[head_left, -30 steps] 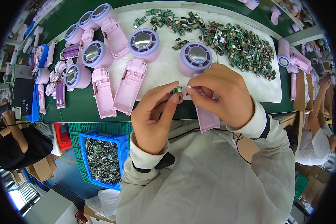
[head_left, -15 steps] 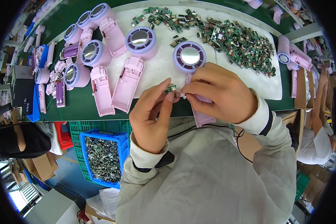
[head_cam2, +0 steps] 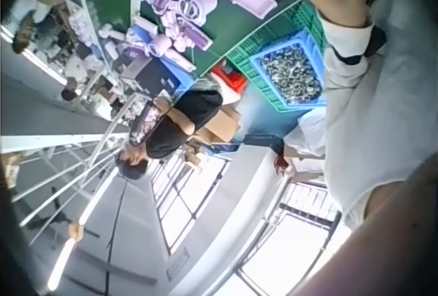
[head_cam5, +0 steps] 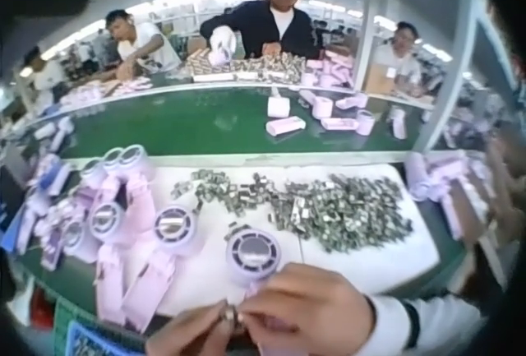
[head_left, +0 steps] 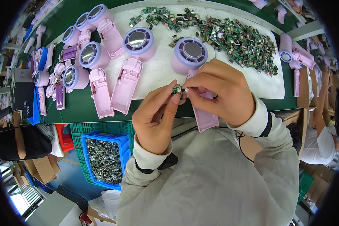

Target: Assembling small electronic components into plastic handheld fan housings on a factory production line.

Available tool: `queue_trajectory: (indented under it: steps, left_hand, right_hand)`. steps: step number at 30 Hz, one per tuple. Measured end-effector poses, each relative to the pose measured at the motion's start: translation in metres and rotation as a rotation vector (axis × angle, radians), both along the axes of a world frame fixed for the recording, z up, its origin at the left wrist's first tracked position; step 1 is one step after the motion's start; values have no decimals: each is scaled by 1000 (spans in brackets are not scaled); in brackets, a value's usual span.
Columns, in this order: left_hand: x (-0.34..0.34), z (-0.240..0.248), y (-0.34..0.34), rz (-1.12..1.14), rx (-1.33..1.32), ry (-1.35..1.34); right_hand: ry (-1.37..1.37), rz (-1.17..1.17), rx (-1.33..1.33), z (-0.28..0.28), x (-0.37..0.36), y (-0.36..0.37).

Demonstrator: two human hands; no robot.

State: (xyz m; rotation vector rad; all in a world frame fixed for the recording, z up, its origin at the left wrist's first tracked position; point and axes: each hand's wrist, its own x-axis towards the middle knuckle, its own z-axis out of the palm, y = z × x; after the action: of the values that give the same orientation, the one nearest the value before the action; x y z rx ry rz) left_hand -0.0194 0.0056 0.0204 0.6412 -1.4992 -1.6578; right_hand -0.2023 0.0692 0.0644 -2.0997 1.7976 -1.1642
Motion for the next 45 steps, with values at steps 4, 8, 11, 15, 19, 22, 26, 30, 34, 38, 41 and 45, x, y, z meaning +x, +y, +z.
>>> queue_trajectory:
  steps: [4, 8, 11, 15, 19, 22, 26, 30, 34, 38, 41, 45]
  left_hand:
    - [4, -1, -3, 16, -170, -63]
    - [5, 1, -3, 0, -210, -69]
    - [2, -1, 4, 45, -282, -82]
    - [-2, -3, 16, 184, -451, -160]
    - [-14, -5, 27, 328, -698, -232]
    - [-20, -8, 28, 350, -729, -235]
    - [-20, -15, 25, 276, -615, -210]
    - [-15, -10, 19, 170, -436, -186]
    - [-16, -6, 12, 50, -287, -84]
    - [-22, -6, 6, 3, -221, 2]
    - [-25, -8, 5, -12, -225, 17]
    - [-28, -8, 4, -39, -270, -11]
  right_hand:
    - [-3, -7, -31, 1, -3, 0]
    - [57, -6, -96, 6, -6, 0]
    - [79, -36, -116, 7, -2, 5]
    - [-33, -185, -121, -2, 20, 18]
    - [-316, -371, -102, -14, 39, 24]
    - [-274, -360, -187, -17, 36, 21]
    - [-246, -307, -133, -18, 23, 27]
    - [-362, -286, -138, -22, 17, 27]
    - [-513, -233, -130, -33, 13, 29]
    - [-560, -287, -141, -32, 15, 34]
    - [-393, -336, -170, -28, 9, 37]
    - [-141, -261, -202, -17, -6, 33]
